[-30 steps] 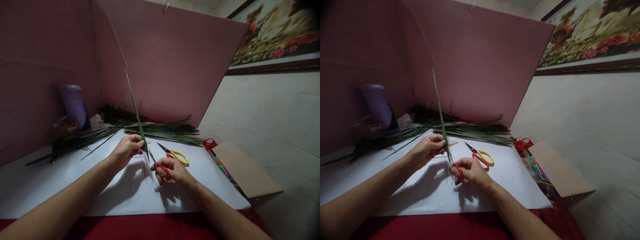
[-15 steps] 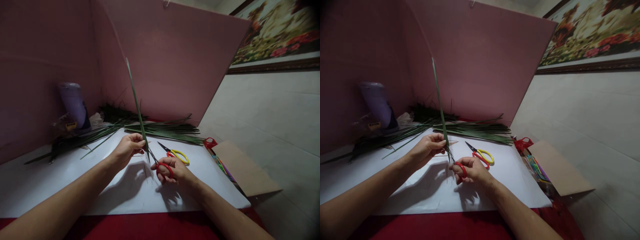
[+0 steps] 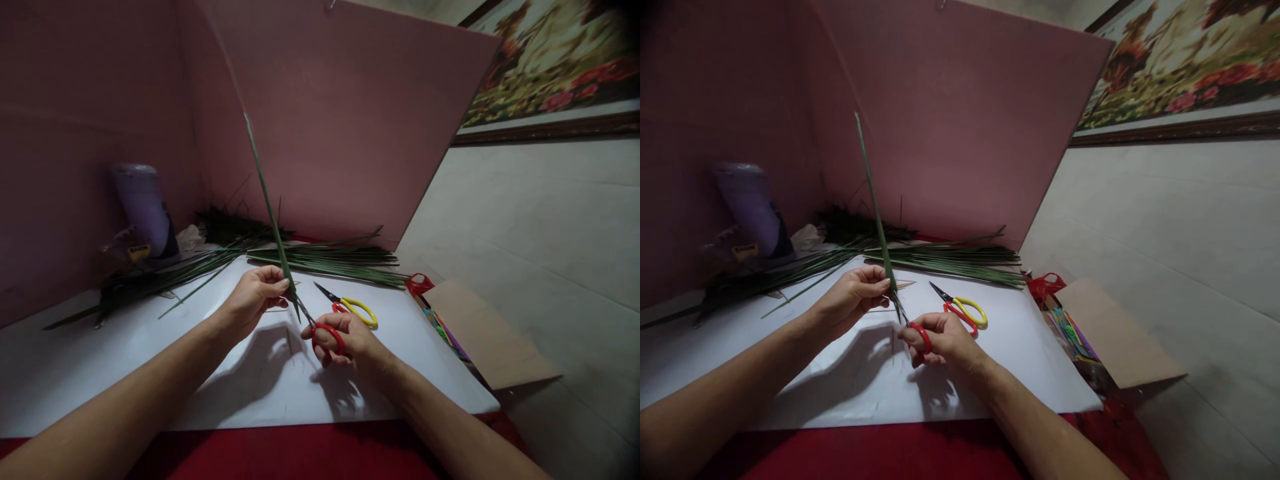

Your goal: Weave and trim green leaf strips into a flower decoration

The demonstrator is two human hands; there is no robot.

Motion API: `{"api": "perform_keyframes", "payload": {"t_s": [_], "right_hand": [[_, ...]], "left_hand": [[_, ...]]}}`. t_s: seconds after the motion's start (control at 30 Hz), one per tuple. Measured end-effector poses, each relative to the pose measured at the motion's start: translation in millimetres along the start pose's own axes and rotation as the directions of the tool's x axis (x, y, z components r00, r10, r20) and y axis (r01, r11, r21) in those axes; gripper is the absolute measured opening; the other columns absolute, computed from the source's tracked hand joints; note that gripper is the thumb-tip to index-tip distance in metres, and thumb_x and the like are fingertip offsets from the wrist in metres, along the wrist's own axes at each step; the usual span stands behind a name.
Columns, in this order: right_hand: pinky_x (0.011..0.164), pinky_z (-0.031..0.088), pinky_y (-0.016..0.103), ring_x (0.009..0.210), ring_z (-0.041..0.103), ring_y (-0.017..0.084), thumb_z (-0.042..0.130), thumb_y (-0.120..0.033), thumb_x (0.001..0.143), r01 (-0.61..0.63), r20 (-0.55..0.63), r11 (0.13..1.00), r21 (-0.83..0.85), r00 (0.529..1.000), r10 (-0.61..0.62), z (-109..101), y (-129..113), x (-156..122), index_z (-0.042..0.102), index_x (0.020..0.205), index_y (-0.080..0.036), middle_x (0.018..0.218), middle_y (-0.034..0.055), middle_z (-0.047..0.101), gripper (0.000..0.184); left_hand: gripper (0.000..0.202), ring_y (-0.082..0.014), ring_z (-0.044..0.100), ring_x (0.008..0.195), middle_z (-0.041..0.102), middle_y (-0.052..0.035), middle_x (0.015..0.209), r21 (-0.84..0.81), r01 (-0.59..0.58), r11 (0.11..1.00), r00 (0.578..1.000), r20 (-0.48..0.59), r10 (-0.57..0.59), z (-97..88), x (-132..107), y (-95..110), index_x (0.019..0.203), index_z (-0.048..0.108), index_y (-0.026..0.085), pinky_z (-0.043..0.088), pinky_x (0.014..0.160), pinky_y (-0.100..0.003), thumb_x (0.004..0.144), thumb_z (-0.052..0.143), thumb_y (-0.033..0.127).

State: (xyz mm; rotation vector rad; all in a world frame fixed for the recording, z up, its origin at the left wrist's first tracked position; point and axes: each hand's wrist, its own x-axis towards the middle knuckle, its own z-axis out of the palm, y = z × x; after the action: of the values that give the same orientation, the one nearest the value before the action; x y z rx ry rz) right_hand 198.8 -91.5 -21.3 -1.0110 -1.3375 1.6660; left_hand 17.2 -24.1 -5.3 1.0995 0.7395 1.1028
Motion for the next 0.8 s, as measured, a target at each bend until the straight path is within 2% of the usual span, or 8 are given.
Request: {"api": "perform_keyframes", "payload": {"t_s": [0.27,0.43,0.67,0.8], "right_hand": [[0.037,0.022,0.017,0.044,0.048,0.005,0.072,-0.039,0.067,0.05,-0.024,0.998,-0.033,0.998,-0.051,-0.4,8.1,5.0,0.063,0.082,-0.012,0.054,-0.0022,0.056,0.032],[0.04,0.03,0.017,0.043,0.05,0.007,0.078,-0.037,0.058,0.053,-0.084,0.999,-0.006,0.995,-0.054,-3.2,11.8,7.7,0.054,0.082,-0.016,0.053,-0.0052,0.056,0.04],[0.037,0.017,0.016,0.042,0.046,0.006,0.073,-0.045,0.067,0.067,0.078,0.988,0.137,0.994,-0.078,-9.9,13.9,7.2,0.047,0.085,-0.017,0.054,-0.0032,0.056,0.041],[0.038,0.019,0.017,0.042,0.045,0.007,0.073,-0.046,0.067,0.052,0.101,0.991,0.124,0.993,-0.064,-10.5,16.1,7.2,0.045,0.088,-0.018,0.054,-0.0026,0.057,0.044]], "left_hand": [[0.009,-0.0118,0.059,0.056,0.064,-0.0057,0.068,-0.067,0.044,0.997,0.999,0.011,-0.043,2.6,-0.4,-7.2,0.066,0.058,0.011,0.046,0.053,-0.024,0.066,0.067,0.01],[0.01,-0.0115,0.059,0.052,0.062,-0.0049,0.061,-0.086,0.067,0.994,0.998,-0.006,-0.068,4.5,-1.5,-6.0,0.064,0.056,0.011,0.049,0.053,-0.023,0.068,0.065,0.007],[0.013,-0.012,0.058,0.048,0.06,-0.0043,0.055,-0.101,0.104,0.989,0.995,0.013,-0.103,4.7,-1.0,-6.6,0.061,0.054,0.011,0.049,0.05,-0.024,0.069,0.063,0.005],[0.01,-0.0116,0.058,0.048,0.061,-0.0052,0.058,-0.106,0.116,0.988,0.993,0.023,-0.114,3.9,-0.6,-8.8,0.064,0.056,0.01,0.049,0.051,-0.024,0.07,0.062,0.005]]}}
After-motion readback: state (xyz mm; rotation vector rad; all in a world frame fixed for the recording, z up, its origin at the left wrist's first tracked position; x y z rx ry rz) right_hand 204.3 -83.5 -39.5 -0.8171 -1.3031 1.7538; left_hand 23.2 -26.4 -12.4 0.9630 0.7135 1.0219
